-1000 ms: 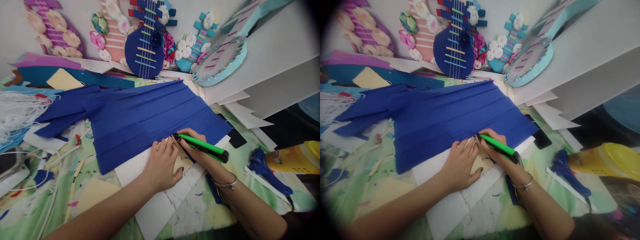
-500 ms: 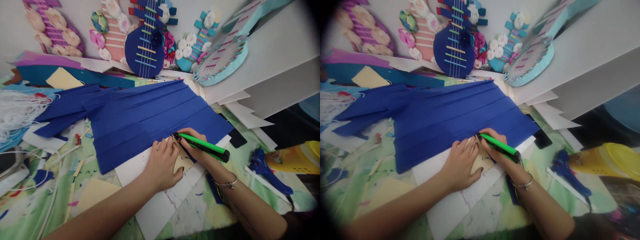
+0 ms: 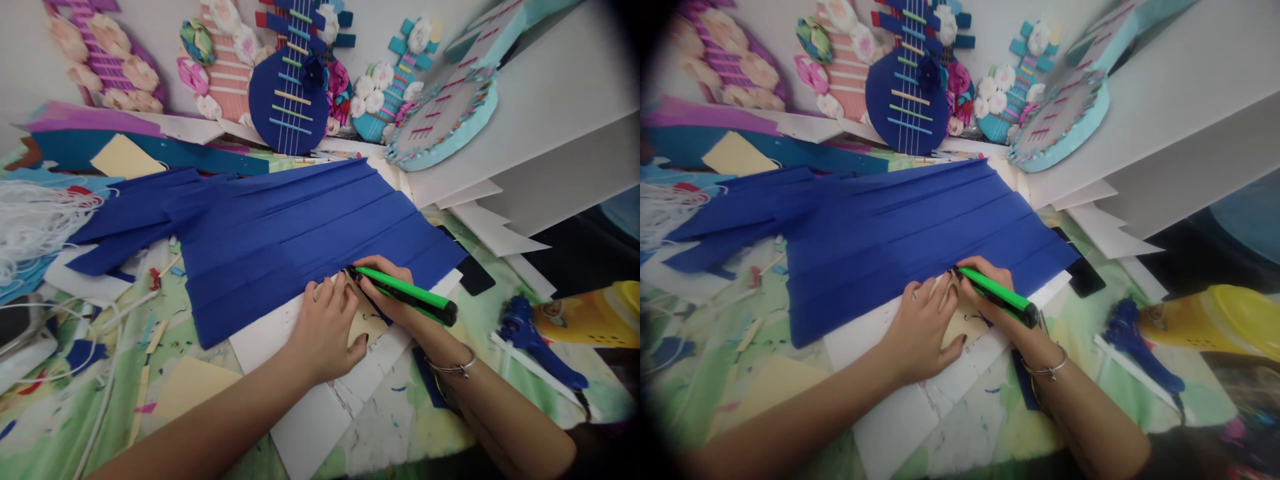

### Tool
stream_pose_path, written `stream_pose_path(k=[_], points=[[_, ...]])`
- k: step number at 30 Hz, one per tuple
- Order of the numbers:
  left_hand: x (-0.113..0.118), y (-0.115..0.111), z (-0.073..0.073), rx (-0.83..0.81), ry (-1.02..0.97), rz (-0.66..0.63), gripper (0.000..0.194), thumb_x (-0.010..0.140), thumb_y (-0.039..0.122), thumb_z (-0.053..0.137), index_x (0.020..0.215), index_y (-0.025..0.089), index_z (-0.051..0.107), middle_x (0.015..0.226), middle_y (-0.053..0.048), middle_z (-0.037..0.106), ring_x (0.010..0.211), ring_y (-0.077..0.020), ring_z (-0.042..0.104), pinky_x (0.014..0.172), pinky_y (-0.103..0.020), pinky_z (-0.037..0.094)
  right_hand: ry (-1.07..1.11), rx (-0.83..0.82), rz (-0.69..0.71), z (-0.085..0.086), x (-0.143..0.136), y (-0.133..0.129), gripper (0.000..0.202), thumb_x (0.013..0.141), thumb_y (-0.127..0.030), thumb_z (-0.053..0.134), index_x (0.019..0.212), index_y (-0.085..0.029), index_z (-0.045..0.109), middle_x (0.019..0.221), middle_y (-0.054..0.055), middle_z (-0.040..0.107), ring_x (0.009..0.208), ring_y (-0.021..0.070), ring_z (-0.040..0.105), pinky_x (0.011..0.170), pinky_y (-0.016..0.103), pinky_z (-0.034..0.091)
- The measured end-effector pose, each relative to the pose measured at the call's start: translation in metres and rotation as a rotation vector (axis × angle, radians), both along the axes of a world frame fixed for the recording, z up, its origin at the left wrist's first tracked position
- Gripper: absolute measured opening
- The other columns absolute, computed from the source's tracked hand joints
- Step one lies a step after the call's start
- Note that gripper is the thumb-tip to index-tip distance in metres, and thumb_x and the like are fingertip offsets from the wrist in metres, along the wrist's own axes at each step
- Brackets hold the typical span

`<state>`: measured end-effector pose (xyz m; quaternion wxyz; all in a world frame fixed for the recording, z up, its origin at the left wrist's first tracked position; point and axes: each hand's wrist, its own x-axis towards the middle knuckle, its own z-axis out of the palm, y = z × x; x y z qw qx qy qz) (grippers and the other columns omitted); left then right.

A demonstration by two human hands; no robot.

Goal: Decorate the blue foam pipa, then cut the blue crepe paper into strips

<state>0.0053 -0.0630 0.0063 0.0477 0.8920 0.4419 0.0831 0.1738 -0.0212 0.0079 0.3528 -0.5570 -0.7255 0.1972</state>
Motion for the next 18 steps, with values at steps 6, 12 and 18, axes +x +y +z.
stream_pose_path(k=[6,12,18], points=[[-0.0002,0.0008,0.0000,-0.005,-0.008,-0.002,0.064,0.084,0.051,0.043,0.131,0.008,0.044,0.147,-0.023,0.034,0.127,-0.0400,0.036,0.100,-0.057,0.027,0.017,0.016,0.004,0.0023,-0.0042,-0.0027,0.020,0.079,-0.019,0.054,0.095,-0.022,0.064,0.087,0.002,0.072,0.076,0.0157,0.067,0.071,0.027,0.051],[-0.0002,0.0003,-0.0002,0.002,-0.011,-0.004,0.065,0.084,0.051,0.043,0.132,0.006,0.043,0.146,-0.024,0.034,0.128,-0.0397,0.035,0.101,-0.057,0.026,0.034,0.016,-0.002,-0.0013,-0.0002,-0.0024,0.020,0.079,-0.019,0.055,0.096,-0.023,0.064,0.090,0.001,0.072,0.080,0.0158,0.068,0.071,0.027,0.051],[-0.0004,0.0005,-0.0006,0.003,-0.009,-0.003,0.064,0.084,0.051,0.042,0.131,0.007,0.044,0.147,-0.023,0.033,0.128,-0.0402,0.035,0.101,-0.057,0.026,0.008,0.026,-0.010,0.0007,-0.0028,-0.0020,0.019,0.077,-0.018,0.056,0.094,-0.022,0.065,0.086,0.001,0.072,0.076,0.0151,0.067,0.069,0.026,0.050]])
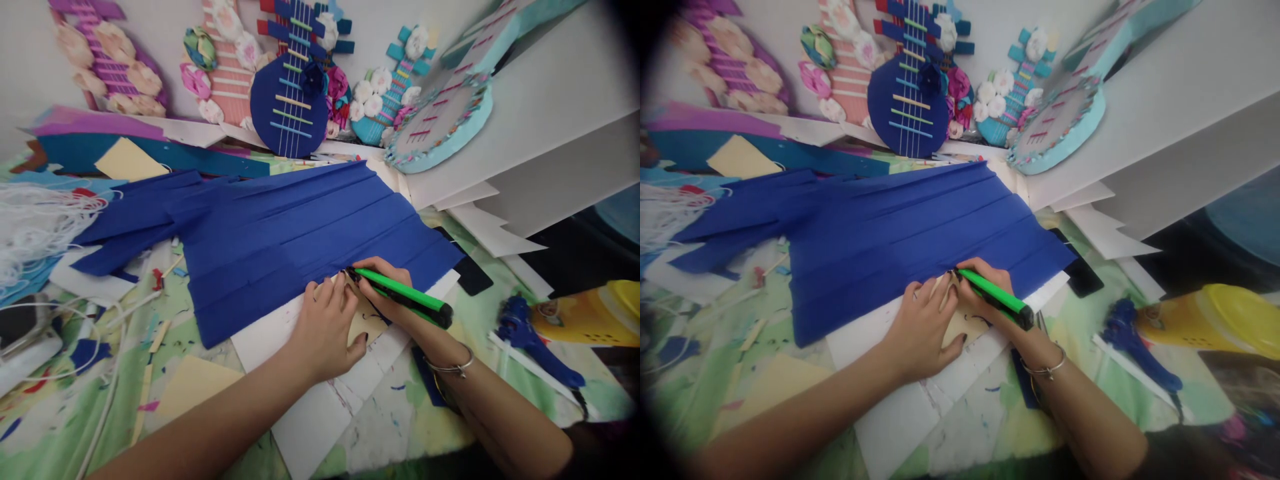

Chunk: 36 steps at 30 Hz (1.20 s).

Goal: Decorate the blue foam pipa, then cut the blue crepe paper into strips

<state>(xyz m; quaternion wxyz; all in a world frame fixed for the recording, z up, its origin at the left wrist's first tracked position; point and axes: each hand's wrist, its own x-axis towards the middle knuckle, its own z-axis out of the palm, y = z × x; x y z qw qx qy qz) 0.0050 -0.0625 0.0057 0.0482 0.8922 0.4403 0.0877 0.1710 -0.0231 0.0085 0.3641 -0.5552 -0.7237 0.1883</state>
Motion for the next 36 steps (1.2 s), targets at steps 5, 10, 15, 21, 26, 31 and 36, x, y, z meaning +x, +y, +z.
stream_pose_path(k=[5,10,15,21,26,31,36], points=[[0.0005,0.0007,0.0016,-0.001,0.007,0.003,0.064,0.085,0.051,0.042,0.131,0.007,0.043,0.146,-0.023,0.034,0.128,-0.0393,0.036,0.101,-0.057,0.027,0.000,-0.001,-0.002,0.0010,0.0003,-0.0016,0.019,0.078,-0.019,0.055,0.094,-0.022,0.064,0.087,0.001,0.072,0.076,0.0157,0.067,0.070,0.027,0.050],[0.0000,0.0000,0.0008,0.004,0.002,0.002,0.065,0.085,0.051,0.042,0.132,0.007,0.043,0.146,-0.023,0.034,0.128,-0.0394,0.036,0.101,-0.057,0.026,-0.005,-0.023,-0.013,0.0000,0.0024,-0.0021,0.019,0.078,-0.019,0.055,0.095,-0.023,0.064,0.087,0.001,0.072,0.075,0.0158,0.068,0.069,0.027,0.051],[0.0001,-0.0008,0.0012,-0.007,0.001,-0.001,0.063,0.085,0.050,0.042,0.130,0.007,0.045,0.147,-0.024,0.034,0.128,-0.0399,0.036,0.101,-0.057,0.027,-0.030,-0.011,0.054,0.0001,0.0045,-0.0016,0.021,0.080,-0.022,0.055,0.098,-0.023,0.064,0.088,0.001,0.072,0.075,0.0148,0.067,0.067,0.026,0.050],[-0.0003,-0.0006,0.0015,0.001,-0.002,0.003,0.064,0.084,0.051,0.042,0.131,0.007,0.043,0.147,-0.023,0.033,0.128,-0.0391,0.036,0.101,-0.056,0.027,-0.029,-0.030,0.008,0.0001,0.0052,-0.0040,0.019,0.080,-0.023,0.055,0.097,-0.023,0.064,0.091,0.001,0.072,0.078,0.0158,0.068,0.068,0.026,0.051],[-0.0005,-0.0005,0.0009,0.005,-0.001,0.003,0.063,0.084,0.052,0.043,0.130,0.009,0.045,0.147,-0.022,0.033,0.127,-0.0388,0.036,0.100,-0.056,0.027,-0.020,-0.024,0.047,-0.0003,0.0067,-0.0052,0.020,0.081,-0.023,0.055,0.098,-0.023,0.064,0.091,0.002,0.072,0.077,0.0154,0.068,0.068,0.026,0.051],[-0.0003,-0.0006,0.0006,0.011,-0.008,0.001,0.064,0.084,0.051,0.043,0.131,0.007,0.044,0.147,-0.023,0.033,0.127,-0.0392,0.036,0.101,-0.056,0.026,-0.020,-0.015,0.075,-0.0014,0.0090,-0.0057,0.020,0.082,-0.025,0.055,0.100,-0.023,0.063,0.093,0.002,0.072,0.079,0.0152,0.068,0.069,0.025,0.051],[-0.0002,-0.0002,0.0013,0.007,-0.007,-0.001,0.064,0.084,0.051,0.042,0.131,0.007,0.044,0.147,-0.023,0.034,0.127,-0.0396,0.036,0.100,-0.057,0.027,-0.015,-0.025,0.057,-0.0003,0.0091,-0.0072,0.020,0.082,-0.025,0.055,0.100,-0.023,0.064,0.092,0.002,0.072,0.077,0.0153,0.068,0.067,0.025,0.051]])
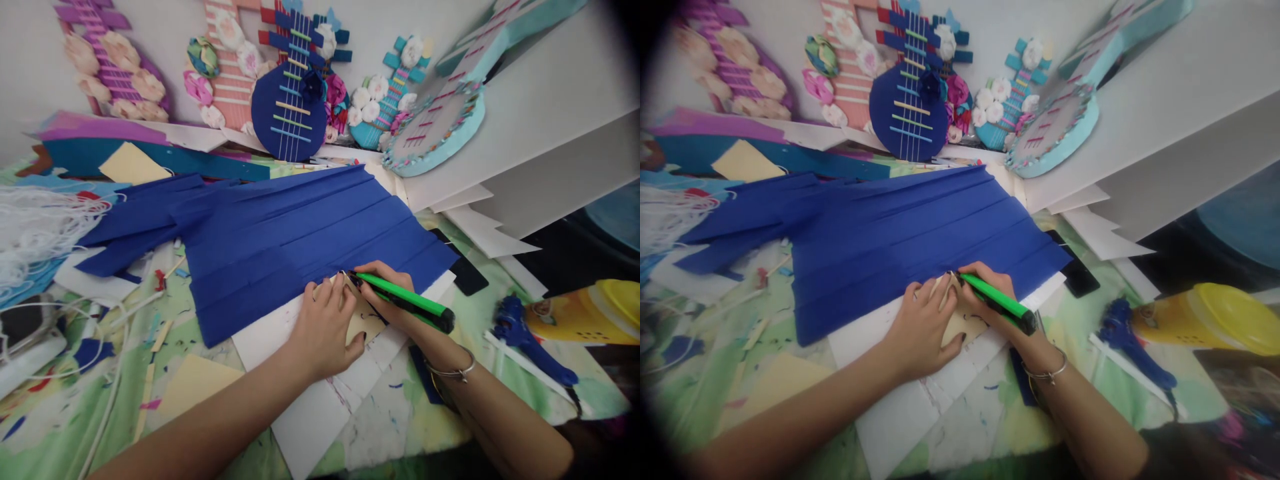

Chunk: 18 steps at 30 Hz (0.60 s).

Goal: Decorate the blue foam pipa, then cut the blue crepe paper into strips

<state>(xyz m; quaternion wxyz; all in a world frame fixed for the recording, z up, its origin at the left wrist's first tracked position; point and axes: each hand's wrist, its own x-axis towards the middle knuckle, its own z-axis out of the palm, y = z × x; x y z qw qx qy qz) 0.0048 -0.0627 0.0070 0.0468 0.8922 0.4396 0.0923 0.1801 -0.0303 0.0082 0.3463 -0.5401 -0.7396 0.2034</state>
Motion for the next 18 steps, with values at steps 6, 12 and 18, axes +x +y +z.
stream_pose_path(k=[6,12,18], points=[[-0.0007,-0.0006,0.0003,-0.005,-0.005,-0.001,0.063,0.085,0.050,0.043,0.130,0.007,0.045,0.147,-0.023,0.033,0.128,-0.0397,0.036,0.101,-0.057,0.027,-0.006,0.001,0.007,-0.0003,0.0004,0.0000,0.020,0.081,-0.025,0.056,0.100,-0.023,0.064,0.091,0.001,0.072,0.075,0.0146,0.068,0.067,0.025,0.051],[0.0001,-0.0008,0.0000,0.001,-0.010,0.000,0.064,0.085,0.050,0.043,0.131,0.006,0.044,0.147,-0.023,0.033,0.128,-0.0397,0.036,0.101,-0.057,0.026,-0.013,0.007,0.002,-0.0005,0.0014,-0.0009,0.020,0.081,-0.023,0.056,0.099,-0.023,0.064,0.092,0.002,0.072,0.075,0.0148,0.068,0.067,0.025,0.050],[0.0001,-0.0004,-0.0002,0.010,-0.002,-0.001,0.065,0.084,0.051,0.043,0.131,0.006,0.043,0.146,-0.023,0.034,0.127,-0.0395,0.036,0.100,-0.057,0.028,-0.008,-0.001,0.007,0.0001,0.0025,-0.0017,0.020,0.081,-0.023,0.057,0.100,-0.024,0.064,0.090,-0.001,0.072,0.074,0.0125,0.067,0.068,0.023,0.049]])
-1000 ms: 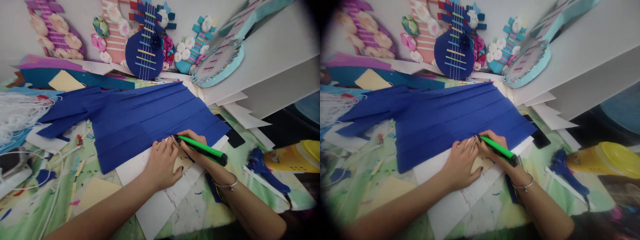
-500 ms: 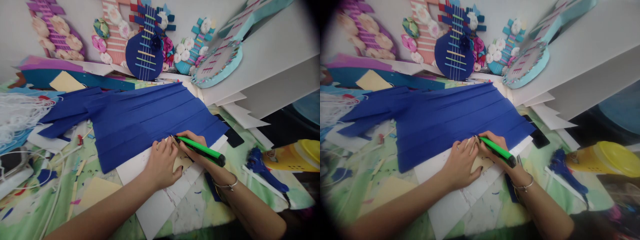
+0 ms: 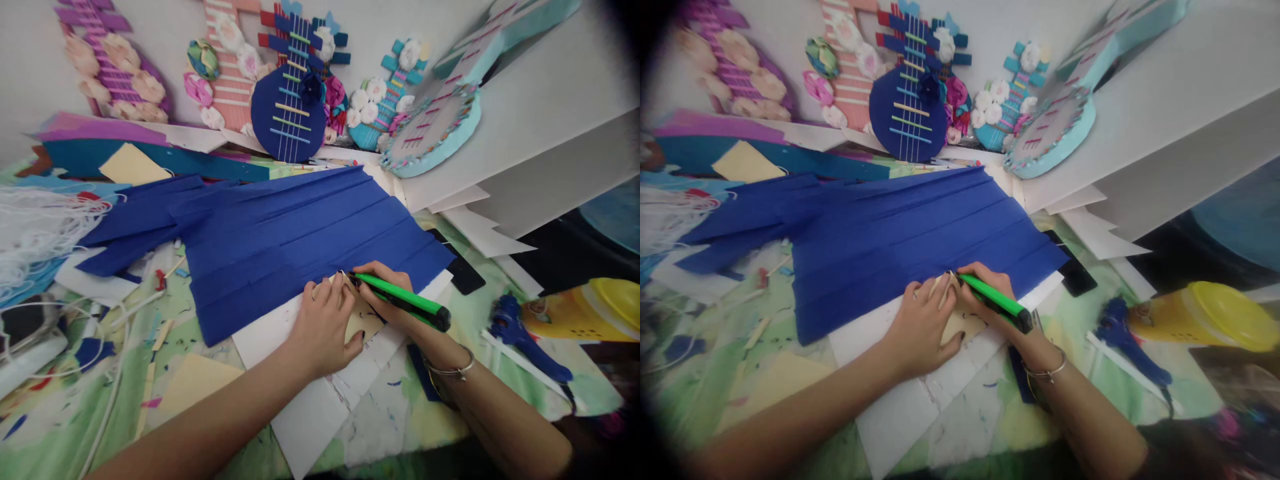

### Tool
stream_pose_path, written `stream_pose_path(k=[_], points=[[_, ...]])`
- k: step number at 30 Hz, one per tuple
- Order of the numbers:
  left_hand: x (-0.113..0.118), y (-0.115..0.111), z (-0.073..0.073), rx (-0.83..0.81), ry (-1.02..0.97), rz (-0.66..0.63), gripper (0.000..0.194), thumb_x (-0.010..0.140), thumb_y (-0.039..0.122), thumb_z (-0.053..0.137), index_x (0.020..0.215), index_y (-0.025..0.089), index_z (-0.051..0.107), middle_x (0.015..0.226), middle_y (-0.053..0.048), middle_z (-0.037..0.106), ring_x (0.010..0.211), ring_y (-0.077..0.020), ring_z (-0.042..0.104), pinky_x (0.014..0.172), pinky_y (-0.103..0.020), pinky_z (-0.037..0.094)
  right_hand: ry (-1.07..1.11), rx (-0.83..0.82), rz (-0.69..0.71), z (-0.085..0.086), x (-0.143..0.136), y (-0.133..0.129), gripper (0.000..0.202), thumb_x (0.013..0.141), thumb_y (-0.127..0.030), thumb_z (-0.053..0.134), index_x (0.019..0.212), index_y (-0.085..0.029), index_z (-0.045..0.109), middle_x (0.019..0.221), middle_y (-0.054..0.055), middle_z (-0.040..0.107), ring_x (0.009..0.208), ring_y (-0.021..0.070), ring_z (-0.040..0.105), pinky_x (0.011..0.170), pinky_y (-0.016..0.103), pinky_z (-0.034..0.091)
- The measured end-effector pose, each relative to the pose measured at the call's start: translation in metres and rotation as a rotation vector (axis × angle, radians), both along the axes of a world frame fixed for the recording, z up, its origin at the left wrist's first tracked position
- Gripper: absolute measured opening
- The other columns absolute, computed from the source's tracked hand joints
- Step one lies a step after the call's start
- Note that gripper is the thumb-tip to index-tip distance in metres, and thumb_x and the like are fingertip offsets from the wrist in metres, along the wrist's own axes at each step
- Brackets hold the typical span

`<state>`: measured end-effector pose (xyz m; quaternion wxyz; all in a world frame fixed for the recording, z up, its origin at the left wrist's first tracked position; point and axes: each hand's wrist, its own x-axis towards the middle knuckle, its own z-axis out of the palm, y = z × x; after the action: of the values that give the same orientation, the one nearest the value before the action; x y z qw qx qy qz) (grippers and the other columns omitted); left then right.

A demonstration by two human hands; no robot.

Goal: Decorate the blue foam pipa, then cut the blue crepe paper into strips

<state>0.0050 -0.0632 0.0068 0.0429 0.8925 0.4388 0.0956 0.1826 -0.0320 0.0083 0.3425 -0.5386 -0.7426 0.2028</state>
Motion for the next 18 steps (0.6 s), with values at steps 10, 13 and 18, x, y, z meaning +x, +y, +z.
stream_pose_path(k=[10,13,18], points=[[0.0002,0.0002,-0.0010,0.006,0.015,0.002,0.067,0.084,0.052,0.042,0.133,0.006,0.042,0.147,-0.023,0.033,0.127,-0.0391,0.036,0.100,-0.057,0.027,-0.015,-0.010,0.020,0.0026,0.0008,-0.0010,0.018,0.081,-0.022,0.057,0.098,-0.023,0.064,0.084,-0.001,0.071,0.069,0.0114,0.065,0.065,0.022,0.048],[0.0004,0.0003,-0.0007,-0.004,0.019,0.005,0.067,0.084,0.051,0.043,0.133,0.005,0.042,0.147,-0.023,0.033,0.127,-0.0391,0.036,0.100,-0.057,0.027,-0.013,-0.015,0.018,0.0039,0.0015,-0.0019,0.019,0.082,-0.022,0.057,0.099,-0.024,0.064,0.084,-0.002,0.071,0.068,0.0115,0.065,0.064,0.022,0.048],[0.0007,0.0006,-0.0006,-0.001,0.015,0.002,0.067,0.084,0.051,0.043,0.133,0.005,0.042,0.147,-0.023,0.034,0.127,-0.0393,0.036,0.100,-0.057,0.027,-0.013,-0.018,0.026,0.0030,0.0036,-0.0042,0.021,0.082,-0.021,0.056,0.101,-0.023,0.063,0.090,0.000,0.072,0.076,0.0127,0.067,0.068,0.023,0.049]])
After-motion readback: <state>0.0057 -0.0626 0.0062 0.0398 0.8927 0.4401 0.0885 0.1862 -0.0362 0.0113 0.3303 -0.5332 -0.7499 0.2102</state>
